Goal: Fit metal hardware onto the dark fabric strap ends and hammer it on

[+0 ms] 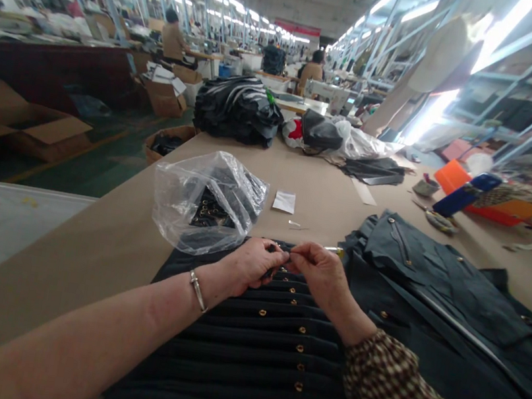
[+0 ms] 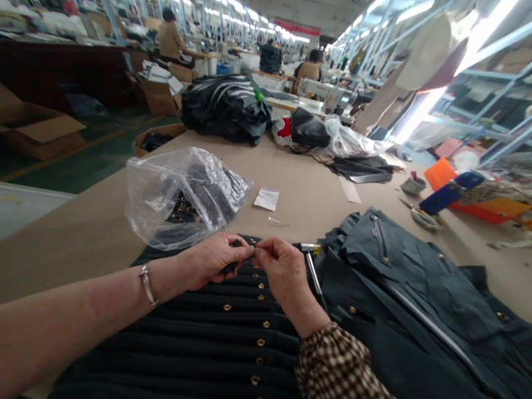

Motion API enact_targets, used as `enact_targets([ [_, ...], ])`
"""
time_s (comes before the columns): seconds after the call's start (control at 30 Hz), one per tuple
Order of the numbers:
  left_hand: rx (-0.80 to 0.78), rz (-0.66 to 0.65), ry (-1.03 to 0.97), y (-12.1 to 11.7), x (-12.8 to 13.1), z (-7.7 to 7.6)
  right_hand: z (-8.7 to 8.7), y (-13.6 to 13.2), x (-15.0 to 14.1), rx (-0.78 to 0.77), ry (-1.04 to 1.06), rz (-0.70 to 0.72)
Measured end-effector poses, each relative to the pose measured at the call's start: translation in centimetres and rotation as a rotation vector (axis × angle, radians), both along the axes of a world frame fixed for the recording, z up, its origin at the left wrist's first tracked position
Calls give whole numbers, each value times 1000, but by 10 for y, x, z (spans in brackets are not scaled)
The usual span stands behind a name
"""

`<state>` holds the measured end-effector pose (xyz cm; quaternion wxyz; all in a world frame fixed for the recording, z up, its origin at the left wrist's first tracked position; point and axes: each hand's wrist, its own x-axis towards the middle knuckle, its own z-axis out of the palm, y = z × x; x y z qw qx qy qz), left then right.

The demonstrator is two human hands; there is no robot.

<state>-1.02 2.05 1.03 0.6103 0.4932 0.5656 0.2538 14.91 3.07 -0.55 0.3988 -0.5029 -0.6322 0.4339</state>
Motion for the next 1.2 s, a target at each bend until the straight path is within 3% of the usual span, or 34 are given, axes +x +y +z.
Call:
enact_targets([
  [0.23,278,-192,441,17,-1,-9,-9,-2,10,11,-407,142],
  [0.4,413,-353,628,28,3,-19,-15,3,14,39,-609,208],
  [0.63,440,-444,761,29,8,-20,-22,15,16,59,-658,315],
  [0.97,457,-412,876,17,11,-18,-29,10,14,78,-690,312],
  [1.2,448,-406,906,16,13,-15,-38,18,18,4,-678,286],
])
